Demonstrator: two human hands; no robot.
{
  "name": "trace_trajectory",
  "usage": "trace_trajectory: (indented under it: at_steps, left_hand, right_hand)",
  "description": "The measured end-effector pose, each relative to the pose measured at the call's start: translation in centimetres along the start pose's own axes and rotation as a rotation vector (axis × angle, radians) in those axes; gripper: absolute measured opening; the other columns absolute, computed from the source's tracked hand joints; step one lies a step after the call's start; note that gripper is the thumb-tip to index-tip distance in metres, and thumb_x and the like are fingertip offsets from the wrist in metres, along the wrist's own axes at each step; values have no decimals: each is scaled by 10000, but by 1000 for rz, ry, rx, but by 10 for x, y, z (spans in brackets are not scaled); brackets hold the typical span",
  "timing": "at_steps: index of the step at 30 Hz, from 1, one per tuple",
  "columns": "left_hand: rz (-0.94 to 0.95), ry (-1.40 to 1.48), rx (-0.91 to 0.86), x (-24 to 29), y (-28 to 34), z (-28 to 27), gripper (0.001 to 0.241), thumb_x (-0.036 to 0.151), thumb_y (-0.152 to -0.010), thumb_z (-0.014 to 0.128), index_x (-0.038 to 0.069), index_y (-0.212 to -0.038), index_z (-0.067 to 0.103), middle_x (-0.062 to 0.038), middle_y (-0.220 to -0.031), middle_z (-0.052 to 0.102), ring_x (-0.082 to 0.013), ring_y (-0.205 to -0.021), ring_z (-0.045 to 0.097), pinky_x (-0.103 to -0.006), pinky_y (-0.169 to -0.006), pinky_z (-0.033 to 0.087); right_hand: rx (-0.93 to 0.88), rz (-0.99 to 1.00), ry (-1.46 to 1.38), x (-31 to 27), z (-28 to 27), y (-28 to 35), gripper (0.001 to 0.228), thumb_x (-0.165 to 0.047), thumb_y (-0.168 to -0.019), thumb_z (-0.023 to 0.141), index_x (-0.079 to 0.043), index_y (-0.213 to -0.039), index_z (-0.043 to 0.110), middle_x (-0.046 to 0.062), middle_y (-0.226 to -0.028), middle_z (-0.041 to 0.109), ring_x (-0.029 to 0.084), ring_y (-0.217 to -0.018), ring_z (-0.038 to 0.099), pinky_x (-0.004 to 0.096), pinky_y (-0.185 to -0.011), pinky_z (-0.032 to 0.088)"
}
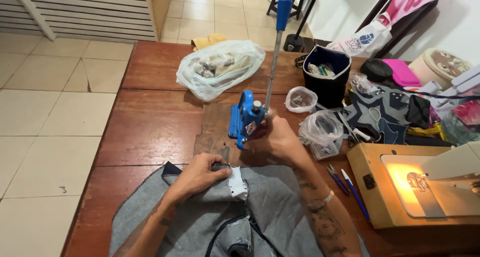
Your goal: Attaching metal hardware to a denim garment using a manual press tool
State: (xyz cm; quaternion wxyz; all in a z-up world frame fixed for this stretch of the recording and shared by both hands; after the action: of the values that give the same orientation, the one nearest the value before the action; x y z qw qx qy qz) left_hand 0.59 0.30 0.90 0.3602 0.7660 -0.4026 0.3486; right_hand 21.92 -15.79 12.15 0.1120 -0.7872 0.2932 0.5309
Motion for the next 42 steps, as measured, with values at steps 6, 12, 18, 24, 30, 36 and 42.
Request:
trace_trajectory:
  at_steps: [6,12,18,24,30,36,42]
  left_hand:
    - [208,380,21,-3,-10,-3,234,264,-1020,963,157,-1228,963,-69,-1084,930,-181,-1085,765,-397,-1030,646]
    - [428,526,76,11,-12,-7,166,160,-1035,984,103,-1184,937,-14,-1013,855,-158,-1029,712,-361,-978,618]
    - [354,365,93,44,2,-15,171,277,-1117,901,145,-1212,952,-70,-974,858,-199,-976,736,-392,-908,632]
    - [135,191,219,59,-2,-6,313,477,-1106,874,196,-1196,981,-199,-1018,926,-394,-964,875,-514,-861,652]
    - [26,243,270,66,-1,0,304,405,-900,1018,184,-1106,991,-170,-918,922,-345,-955,892,-451,-796,656]
    - [45,240,327,59,-5,2,306,452,-965,966,207,-1149,971,-229,-963,910,-452,-1016,904,-499,-808,655]
    - [19,295,336,86,16,1,253,366,-846,1041,197,-1023,975,-145,-842,908,-309,-876,884,-393,-747,646]
  right_hand:
    - [-197,-300,402,-6,-55,39,331,-206,-994,986,-30,-1254,882,285,-1099,965,456,-1061,951,597,-920,751]
    - [-290,-85,144,39,-25,56,532,-426,-1178,785,-99,-1597,784,275,-1455,871,411,-1348,867,568,-1081,743]
    - [-135,35,-349,92,5,64,247,-302,-1181,832,-119,-1342,874,27,-1040,864,157,-898,812,366,-790,730]
    - [-7,87,-691,107,18,43,256,-166,-1161,830,-47,-1381,776,133,-952,886,230,-760,876,402,-674,746]
    - [113,1,-617,57,32,50,197,-210,-1196,810,-84,-1347,827,63,-976,839,158,-846,814,329,-777,714]
    - [238,-90,-361,101,27,33,133,-188,-1230,778,-95,-1232,873,15,-914,744,135,-866,670,278,-776,586]
    - [121,-63,-276,41,37,61,318,-335,-1188,826,-68,-1356,864,108,-1056,798,208,-1031,699,416,-952,671]
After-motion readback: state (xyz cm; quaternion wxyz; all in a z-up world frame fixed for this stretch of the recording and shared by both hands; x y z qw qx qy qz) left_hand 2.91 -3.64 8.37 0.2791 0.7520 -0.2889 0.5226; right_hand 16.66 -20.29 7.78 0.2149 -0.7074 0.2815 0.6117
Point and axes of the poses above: each hand's wrist, its own y-axis away from the middle knuckle, its own z-axis out of the palm, x = y × z, the point moved 1 cm from there along -y, towards the middle knuckle
